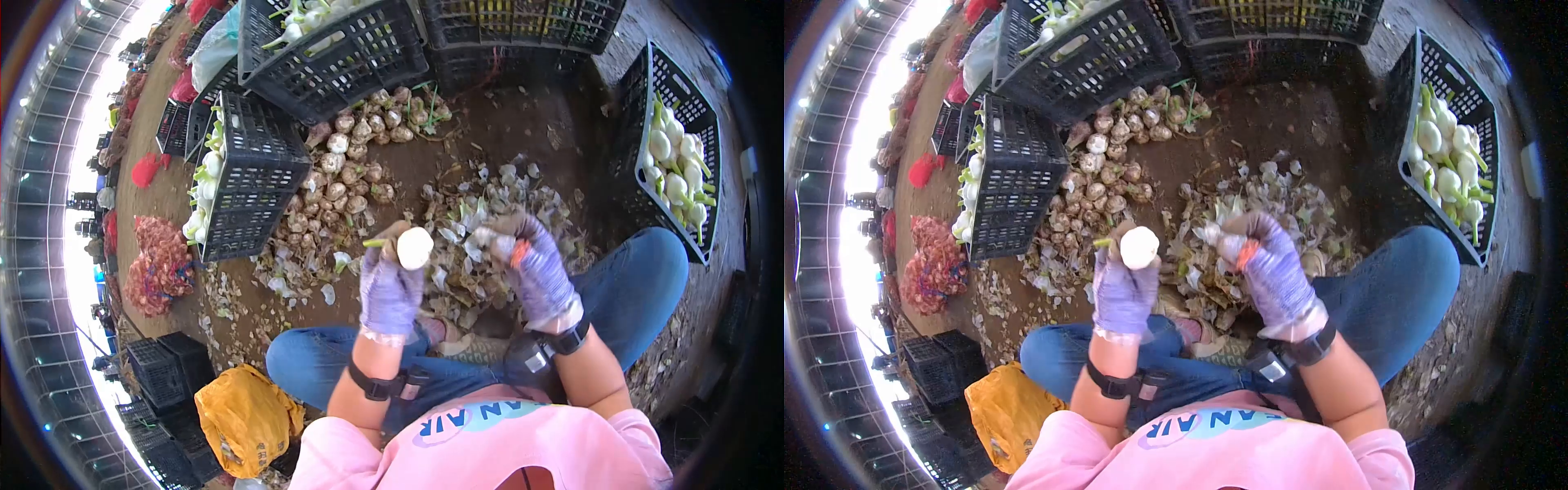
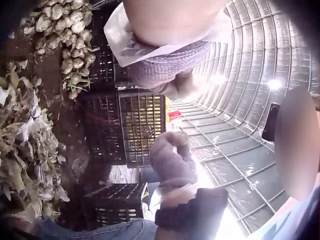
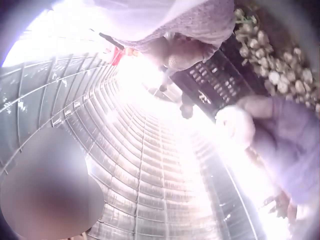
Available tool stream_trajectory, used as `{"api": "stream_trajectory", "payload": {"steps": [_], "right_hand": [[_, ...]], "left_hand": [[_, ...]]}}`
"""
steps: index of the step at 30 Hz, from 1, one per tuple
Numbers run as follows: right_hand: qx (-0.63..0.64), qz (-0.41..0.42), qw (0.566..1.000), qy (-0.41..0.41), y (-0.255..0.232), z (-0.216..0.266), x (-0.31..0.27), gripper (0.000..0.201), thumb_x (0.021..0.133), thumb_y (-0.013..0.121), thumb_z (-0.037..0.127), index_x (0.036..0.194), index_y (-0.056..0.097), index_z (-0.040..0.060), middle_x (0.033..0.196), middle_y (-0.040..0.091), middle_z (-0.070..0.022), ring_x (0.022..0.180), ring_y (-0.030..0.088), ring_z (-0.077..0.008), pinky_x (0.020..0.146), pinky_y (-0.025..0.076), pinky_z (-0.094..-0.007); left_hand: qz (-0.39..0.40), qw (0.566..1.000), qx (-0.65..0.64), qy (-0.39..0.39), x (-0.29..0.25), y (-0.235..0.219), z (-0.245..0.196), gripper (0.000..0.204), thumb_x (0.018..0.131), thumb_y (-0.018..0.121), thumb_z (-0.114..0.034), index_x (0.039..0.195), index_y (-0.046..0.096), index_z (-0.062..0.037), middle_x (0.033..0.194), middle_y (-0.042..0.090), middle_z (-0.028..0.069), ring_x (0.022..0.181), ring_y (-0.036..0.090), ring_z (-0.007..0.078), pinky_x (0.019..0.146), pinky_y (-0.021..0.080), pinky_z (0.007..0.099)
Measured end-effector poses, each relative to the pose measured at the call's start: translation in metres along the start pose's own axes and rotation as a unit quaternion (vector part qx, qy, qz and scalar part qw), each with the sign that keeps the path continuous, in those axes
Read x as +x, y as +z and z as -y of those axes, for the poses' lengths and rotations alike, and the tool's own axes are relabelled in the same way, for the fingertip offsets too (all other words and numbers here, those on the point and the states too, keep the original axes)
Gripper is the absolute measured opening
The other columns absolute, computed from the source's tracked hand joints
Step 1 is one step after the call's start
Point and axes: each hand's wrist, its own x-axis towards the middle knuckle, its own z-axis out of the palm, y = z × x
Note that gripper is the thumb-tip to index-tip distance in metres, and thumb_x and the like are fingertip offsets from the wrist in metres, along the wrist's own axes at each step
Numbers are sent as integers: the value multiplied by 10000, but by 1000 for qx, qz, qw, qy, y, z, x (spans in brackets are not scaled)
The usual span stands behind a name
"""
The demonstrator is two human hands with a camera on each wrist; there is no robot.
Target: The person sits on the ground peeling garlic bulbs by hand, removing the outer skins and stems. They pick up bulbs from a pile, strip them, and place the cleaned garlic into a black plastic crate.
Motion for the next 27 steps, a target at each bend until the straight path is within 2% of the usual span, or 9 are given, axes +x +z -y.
{"api": "stream_trajectory", "payload": {"steps": [3,4,6,8,16,18,20,24,27], "right_hand": [[-27,17,999,11,-12,-18,8,203,780,678,96,951,585,38,858,592,1,758,545,-63,681,457,-192],[-41,32,998,33,-15,-22,9,200,776,683,97,941,588,34,860,594,-2,762,550,-67,683,461,-195],[-55,42,996,49,-11,-21,9,194,774,683,89,934,591,29,857,594,-7,764,553,-71,685,463,-197],[-70,54,995,55,-8,-20,17,187,772,683,81,927,595,24,853,594,-11,766,556,-76,688,466,-200],[-138,12,987,80,-16,-41,48,254,821,610,72,1063,593,-2,922,610,-34,806,547,-81,710,448,-217],[-149,-17,981,122,-17,-42,53,276,845,590,124,1091,589,-1,929,611,-33,803,543,-78,706,445,-214],[-184,-16,976,118,-28,-53,58,287,859,585,169,1092,582,0,920,610,-37,802,541,-81,711,446,-226],[-128,-66,977,160,-42,-75,58,267,838,626,172,1046,563,16,882,591,-30,807,536,-83,708,445,-228],[-159,9,986,55,-25,-56,61,345,831,632,171,1116,537,1,997,586,-58,888,549,-124,785,451,-260]], "left_hand": [[33,994,46,91,55,42,-54,386,831,640,-240,1080,541,37,975,617,102,815,631,176,656,564,206],[59,958,160,233,84,51,-70,414,856,607,-278,1102,534,46,992,605,103,836,618,167,677,552,189],[217,960,63,166,104,76,-128,363,882,563,-144,1175,487,56,1079,571,185,944,598,192,747,555,218],[55,961,80,260,125,80,-142,397,844,610,-113,1185,477,42,1109,549,174,926,609,274,751,568,278],[-132,821,555,-20,211,-162,-33,446,777,610,-74,1206,496,-26,1028,582,87,878,546,158,774,452,273],[-132,776,600,-145,221,-174,-6,509,772,638,-61,1256,484,-93,1164,546,88,1044,513,201,878,421,329],[-147,688,708,-66,238,-207,34,512,757,648,-61,1244,494,-88,1127,556,63,1018,513,179,874,418,320],[-125,768,627,-31,260,-249,82,295,829,628,-145,1107,559,-74,1051,587,70,954,562,178,856,429,272],[-134,893,393,-170,210,-130,53,240,839,639,-192,1032,569,-67,1019,590,52,944,578,203,847,482,333]]}}
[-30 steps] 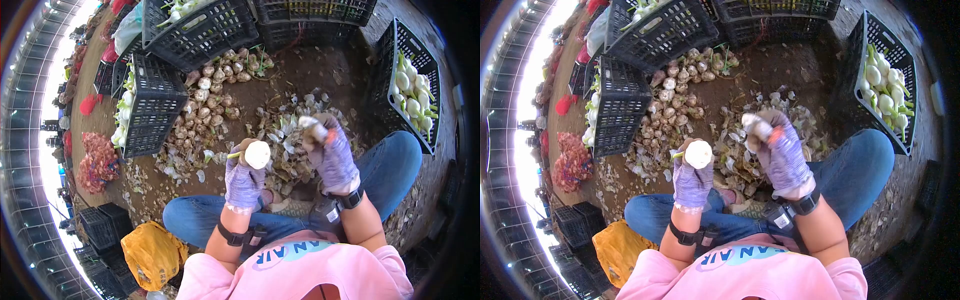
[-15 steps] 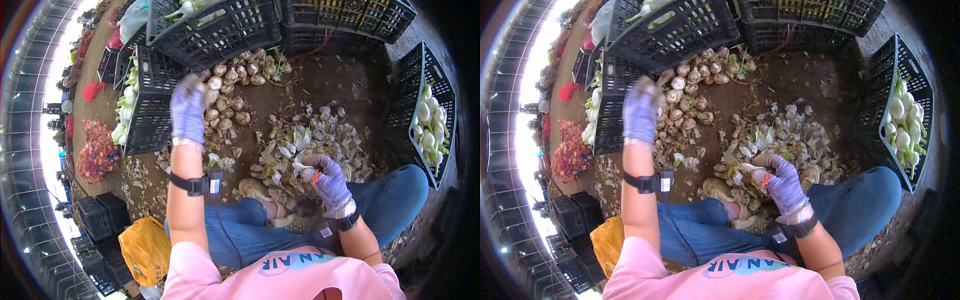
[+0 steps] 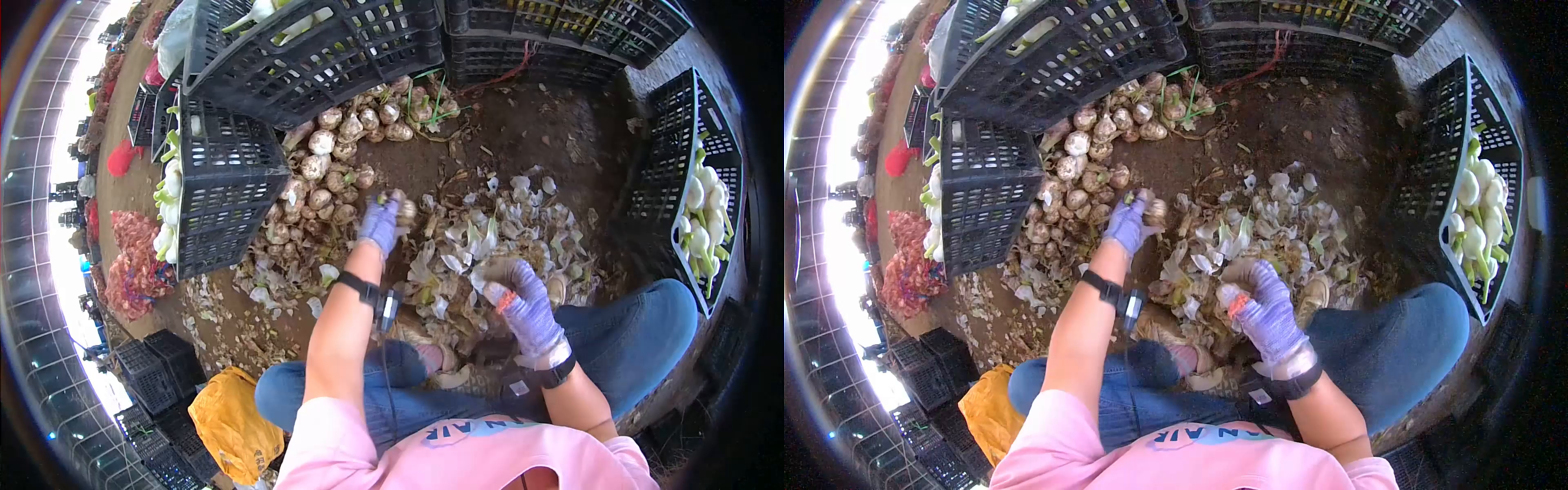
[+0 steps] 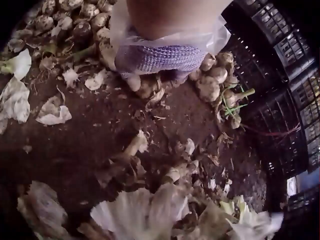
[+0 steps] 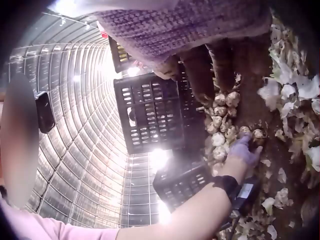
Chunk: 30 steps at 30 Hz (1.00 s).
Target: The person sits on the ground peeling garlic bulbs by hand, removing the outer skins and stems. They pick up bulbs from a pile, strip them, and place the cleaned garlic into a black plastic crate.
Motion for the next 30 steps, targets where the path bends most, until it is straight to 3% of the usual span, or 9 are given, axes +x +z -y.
{"api": "stream_trajectory", "payload": {"steps": [1,3,7,11,13,18,22,29,30], "right_hand": [[1,1,1000,-3,1,-2,-1,345,831,632,171,1116,537,1,997,586,-58,888,549,-124,785,451,-260],[1,-26,994,-104,3,-3,-4,377,843,611,166,1161,516,-11,1064,575,-81,974,538,-140,864,425,-276],[62,-40,990,-118,11,17,-24,393,860,574,138,1208,491,-23,1122,559,-95,1024,523,-152,909,403,-287],[53,12,989,-140,12,30,-46,408,855,585,142,1208,487,-38,1117,557,-107,1025,515,-153,891,413,-283],[71,37,984,-159,11,30,-56,418,843,610,169,1189,499,-37,1103,563,-101,1007,518,-146,876,420,-278],[82,54,987,-125,10,35,-76,367,814,658,186,1104,559,-16,977,611,-59,877,558,-111,787,459,-260],[98,63,986,-123,11,44,-88,322,806,668,172,1058,586,-11,928,624,-40,829,565,-91,737,468,-240],[24,148,985,-87,-4,57,-93,270,814,649,148,1034,598,0,877,634,-28,756,568,-82,671,479,-243],[26,146,986,-75,-3,56,-94,249,818,644,137,1023,600,3,848,631,-24,733,568,-83,661,481,-246]], "left_hand": [[82,981,-159,-80,-25,7,-14,251,832,650,-198,1024,566,-60,1010,588,41,942,576,207,841,501,362],[211,966,-144,-39,-77,19,-38,300,815,669,-192,1053,546,-58,1024,583,49,941,571,218,835,521,405],[341,934,25,101,-162,34,-66,594,698,749,-111,1209,448,-68,1086,552,53,1013,518,148,885,432,291],[309,916,186,178,-223,40,-80,694,641,785,-173,1227,438,-42,1058,553,61,993,530,171,871,436,304],[223,851,351,321,-248,42,-83,724,620,797,-205,1225,445,-21,1038,560,102,960,557,215,854,445,314],[97,780,420,454,-294,46,-75,776,552,824,-229,1213,467,-36,1036,567,165,956,567,337,822,468,389],[61,739,448,499,-311,45,-72,775,542,832,-235,1199,474,-35,1040,574,161,956,573,321,827,471,383],[92,816,352,450,-309,34,-56,722,575,828,-220,1180,480,-33,1035,584,127,959,588,234,822,485,332],[147,894,193,376,-306,35,-53,700,583,826,-192,1171,482,-30,1032,586,119,936,595,223,807,492,320]]}}
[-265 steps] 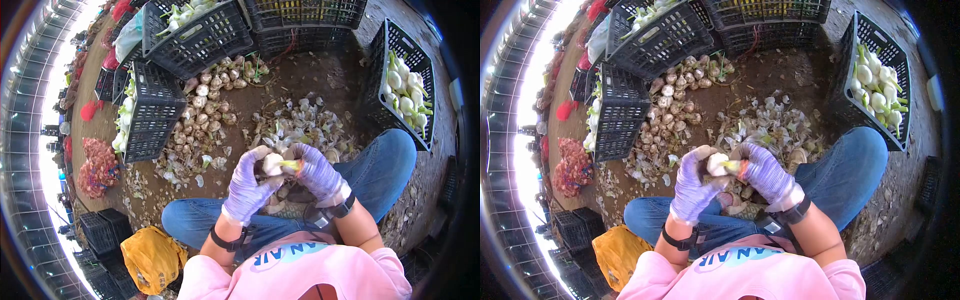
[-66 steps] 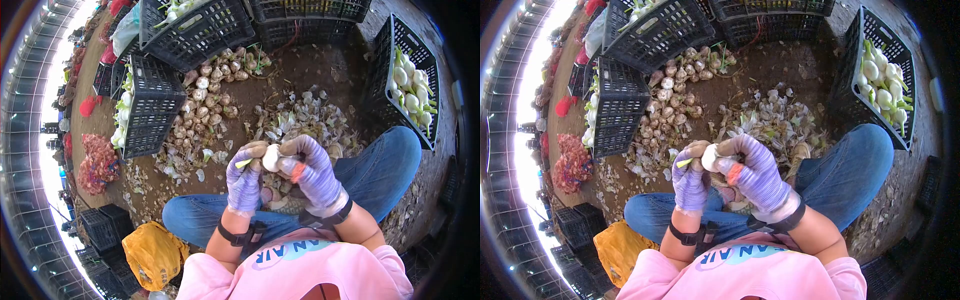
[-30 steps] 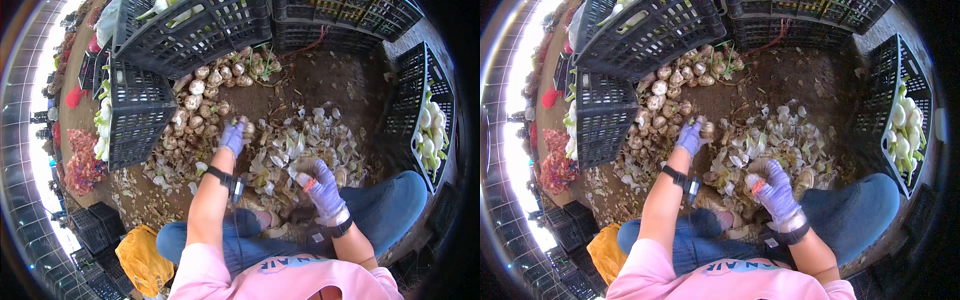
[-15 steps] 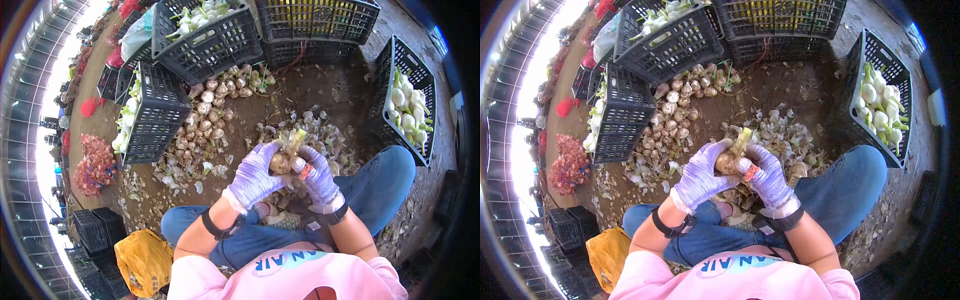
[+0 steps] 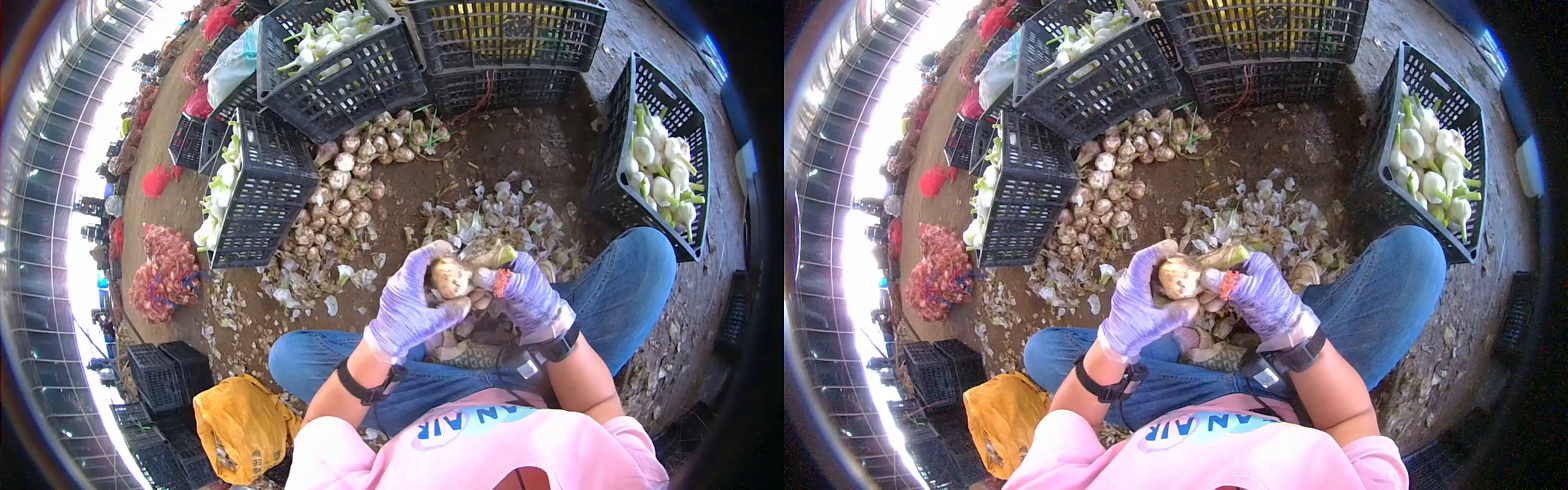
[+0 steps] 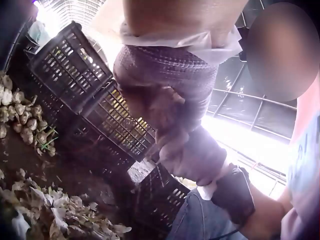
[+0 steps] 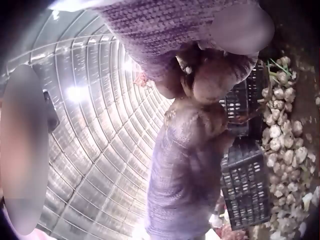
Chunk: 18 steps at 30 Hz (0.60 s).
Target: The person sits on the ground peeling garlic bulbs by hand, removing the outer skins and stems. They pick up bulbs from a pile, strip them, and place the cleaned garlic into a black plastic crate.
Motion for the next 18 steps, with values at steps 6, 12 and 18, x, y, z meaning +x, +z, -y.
{"api": "stream_trajectory", "payload": {"steps": [6,12,18], "right_hand": [[2,101,992,-78,-6,-11,1,250,828,624,95,1053,567,5,887,613,-29,772,573,-96,698,482,-250],[-1,8,1000,11,-8,-29,11,372,859,580,213,1157,494,8,1087,569,-97,1013,551,-182,891,433,-301],[357,21,934,22,4,-27,3,519,788,626,371,1153,502,24,1111,565,-106,1023,562,-228,935,416,-362]], "left_hand": [[96,826,-439,-341,2,-8,43,785,767,457,-708,1181,475,-42,991,607,117,848,612,204,671,529,315],[-61,956,-230,-173,4,24,36,765,772,498,-673,1216,444,-53,1128,541,93,942,571,189,748,512,315],[-52,891,-383,-240,9,10,17,574,822,592,-485,1156,459,-37,1018,585,69,898,585,154,739,508,263]]}}
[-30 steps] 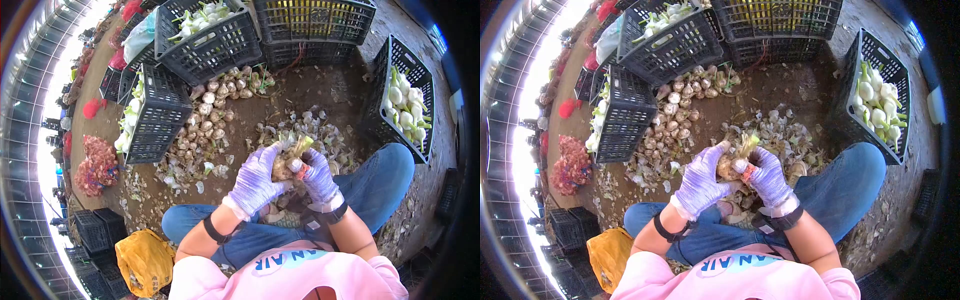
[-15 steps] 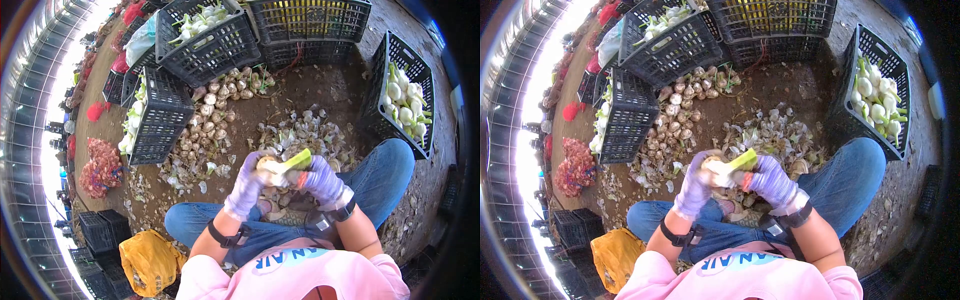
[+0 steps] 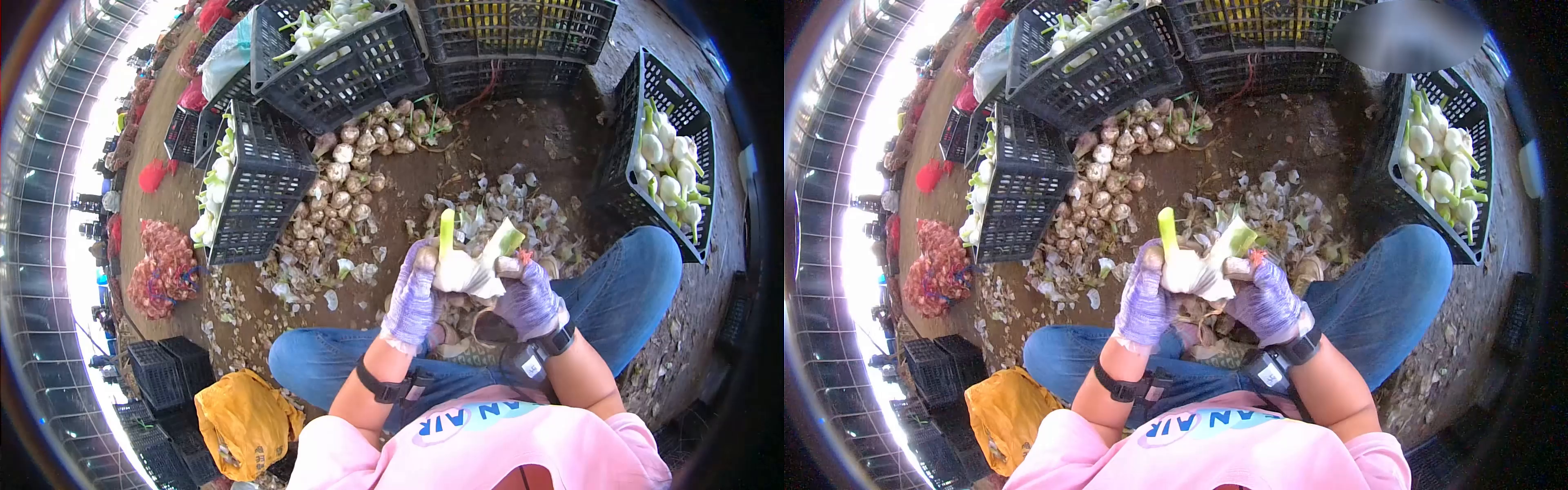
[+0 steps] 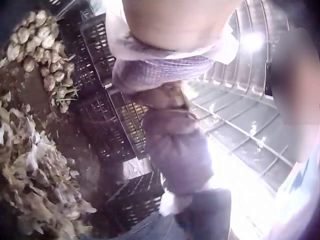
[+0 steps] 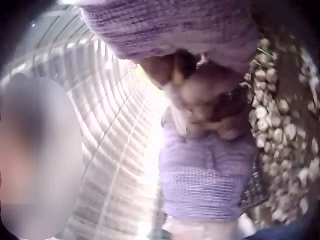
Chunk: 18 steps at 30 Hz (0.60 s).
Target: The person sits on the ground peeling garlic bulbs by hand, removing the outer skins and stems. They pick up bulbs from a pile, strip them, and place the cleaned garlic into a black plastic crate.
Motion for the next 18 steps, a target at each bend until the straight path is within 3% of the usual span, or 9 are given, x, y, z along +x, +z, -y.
{"api": "stream_trajectory", "payload": {"steps": [2,3,5,6,9,13,15,17,18], "right_hand": [[-145,-7,989,-27,2,5,9,494,809,601,367,1143,504,16,1089,573,-112,996,571,-236,876,457,-390],[-144,-9,989,-26,1,5,7,494,809,601,367,1143,504,16,1089,573,-112,996,571,-236,876,457,-390],[22,-2,1000,-5,-2,6,1,458,819,582,325,1129,505,-3,1046,586,-126,926,595,-251,778,501,-389],[14,-5,1000,26,-8,9,4,463,821,568,286,1147,484,-31,1042,591,-163,892,615,-280,720,528,-388],[91,14,993,67,-5,10,4,485,816,557,256,1174,454,-55,1070,582,-208,901,624,-309,718,543,-404],[31,-15,999,37,18,18,2,481,836,519,234,1195,422,-71,1105,566,-226,981,603,-312,782,542,-396],[27,-10,999,16,12,20,7,468,855,522,250,1185,423,-67,1124,551,-237,1011,588,-316,805,536,-389],[238,-61,949,-195,-21,31,23,468,864,544,270,1177,425,-58,1127,543,-242,1030,574,-322,838,521,-411],[176,-117,953,-215,-19,43,24,477,857,567,273,1175,427,-54,1142,535,-233,1035,569,-314,848,518,-408]], "left_hand": [[41,993,8,113,8,-5,8,640,752,678,-450,1166,475,-5,1003,598,72,883,592,148,685,514,241],[40,993,8,110,6,-6,4,640,752,678,-450,1166,475,-5,1003,598,72,883,592,148,685,514,241],[76,993,84,41,-1,-9,-12,676,699,722,-385,1188,485,16,1043,590,83,909,586,153,674,513,235],[96,995,19,32,-2,-12,-14,702,661,748,-329,1207,483,24,1081,584,98,938,583,174,753,501,261],[145,986,7,83,4,-14,-18,649,693,738,-281,1201,485,34,1133,569,128,963,583,197,841,472,297],[58,990,72,106,8,-23,-12,577,739,740,-326,1160,534,12,1072,605,101,1013,565,178,910,436,304],[58,991,42,109,11,-32,-3,556,756,717,-362,1131,549,13,1032,621,101,977,580,168,826,478,260],[51,994,-23,96,9,-46,3,548,779,693,-370,1145,542,9,1019,628,106,943,591,154,715,498,202],[21,990,-27,134,7,-43,3,639,779,671,-411,1212,474,15,1030,615,113,913,607,165,687,534,231]]}}
